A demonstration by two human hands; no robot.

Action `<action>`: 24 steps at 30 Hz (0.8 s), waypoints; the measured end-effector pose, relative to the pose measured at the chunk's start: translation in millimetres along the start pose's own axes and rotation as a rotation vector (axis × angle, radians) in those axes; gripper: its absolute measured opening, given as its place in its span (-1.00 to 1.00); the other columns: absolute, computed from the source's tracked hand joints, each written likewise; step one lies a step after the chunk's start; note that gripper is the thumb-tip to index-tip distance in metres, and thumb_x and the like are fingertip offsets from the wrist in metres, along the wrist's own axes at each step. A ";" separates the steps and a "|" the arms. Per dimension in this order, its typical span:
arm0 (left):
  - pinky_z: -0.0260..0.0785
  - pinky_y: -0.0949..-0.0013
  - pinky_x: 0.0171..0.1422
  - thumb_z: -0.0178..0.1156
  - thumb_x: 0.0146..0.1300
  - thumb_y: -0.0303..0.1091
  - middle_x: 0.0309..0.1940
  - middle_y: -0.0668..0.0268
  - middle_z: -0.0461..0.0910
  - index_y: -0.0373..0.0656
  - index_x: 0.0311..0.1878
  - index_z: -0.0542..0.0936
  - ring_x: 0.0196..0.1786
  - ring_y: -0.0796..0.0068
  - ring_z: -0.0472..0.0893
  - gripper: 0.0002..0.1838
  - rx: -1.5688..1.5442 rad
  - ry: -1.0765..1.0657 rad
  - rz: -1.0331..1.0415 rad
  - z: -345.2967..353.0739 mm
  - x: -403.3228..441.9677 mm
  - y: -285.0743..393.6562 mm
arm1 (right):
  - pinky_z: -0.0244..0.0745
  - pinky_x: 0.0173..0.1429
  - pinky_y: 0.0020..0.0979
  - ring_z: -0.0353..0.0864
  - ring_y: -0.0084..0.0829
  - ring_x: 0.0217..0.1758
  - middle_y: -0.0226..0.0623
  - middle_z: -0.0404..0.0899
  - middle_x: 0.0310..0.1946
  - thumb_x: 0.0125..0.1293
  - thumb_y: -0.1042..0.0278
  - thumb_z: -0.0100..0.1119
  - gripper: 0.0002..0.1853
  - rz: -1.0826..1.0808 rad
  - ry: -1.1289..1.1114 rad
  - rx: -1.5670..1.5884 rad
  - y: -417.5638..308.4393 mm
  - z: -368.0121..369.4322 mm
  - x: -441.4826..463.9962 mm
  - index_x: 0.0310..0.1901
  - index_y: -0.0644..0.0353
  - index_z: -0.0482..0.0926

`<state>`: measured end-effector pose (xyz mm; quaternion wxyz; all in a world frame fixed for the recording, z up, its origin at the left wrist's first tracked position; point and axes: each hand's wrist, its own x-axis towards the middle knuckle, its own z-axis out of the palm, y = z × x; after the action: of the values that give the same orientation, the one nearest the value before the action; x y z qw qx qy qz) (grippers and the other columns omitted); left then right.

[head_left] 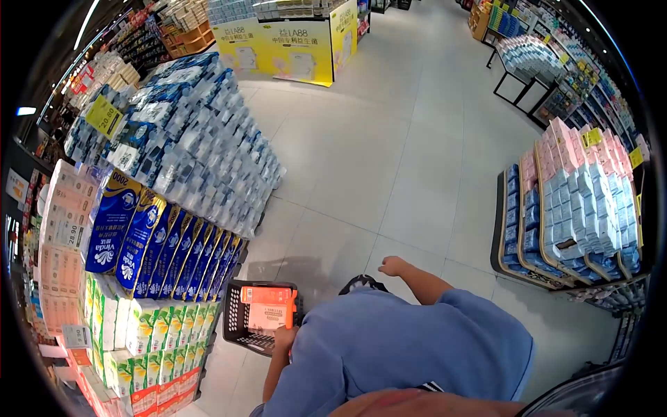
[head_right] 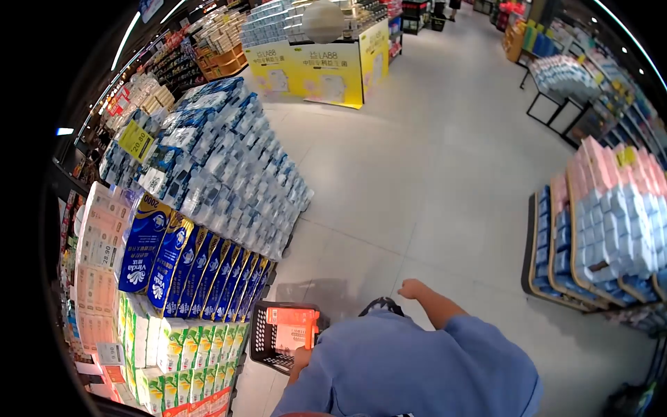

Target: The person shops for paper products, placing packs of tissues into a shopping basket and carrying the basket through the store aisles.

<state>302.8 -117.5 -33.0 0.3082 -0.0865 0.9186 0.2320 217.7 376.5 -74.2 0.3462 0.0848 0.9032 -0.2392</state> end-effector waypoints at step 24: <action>0.52 0.04 0.06 0.12 0.22 0.03 -0.14 0.04 0.70 -0.18 -0.14 0.70 -0.04 0.03 0.67 -0.54 0.256 -0.119 0.279 -109.4 160.3 263.6 | 0.47 0.25 -0.18 0.59 -0.04 0.16 0.06 0.63 0.05 0.18 -0.09 0.20 -0.39 0.200 0.010 0.240 72.3 -48.6 -29.9 0.05 0.31 0.64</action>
<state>38.2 58.8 44.9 0.3351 0.0955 0.9239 0.1584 234.6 463.7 -49.9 0.3511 0.2164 0.8569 -0.3092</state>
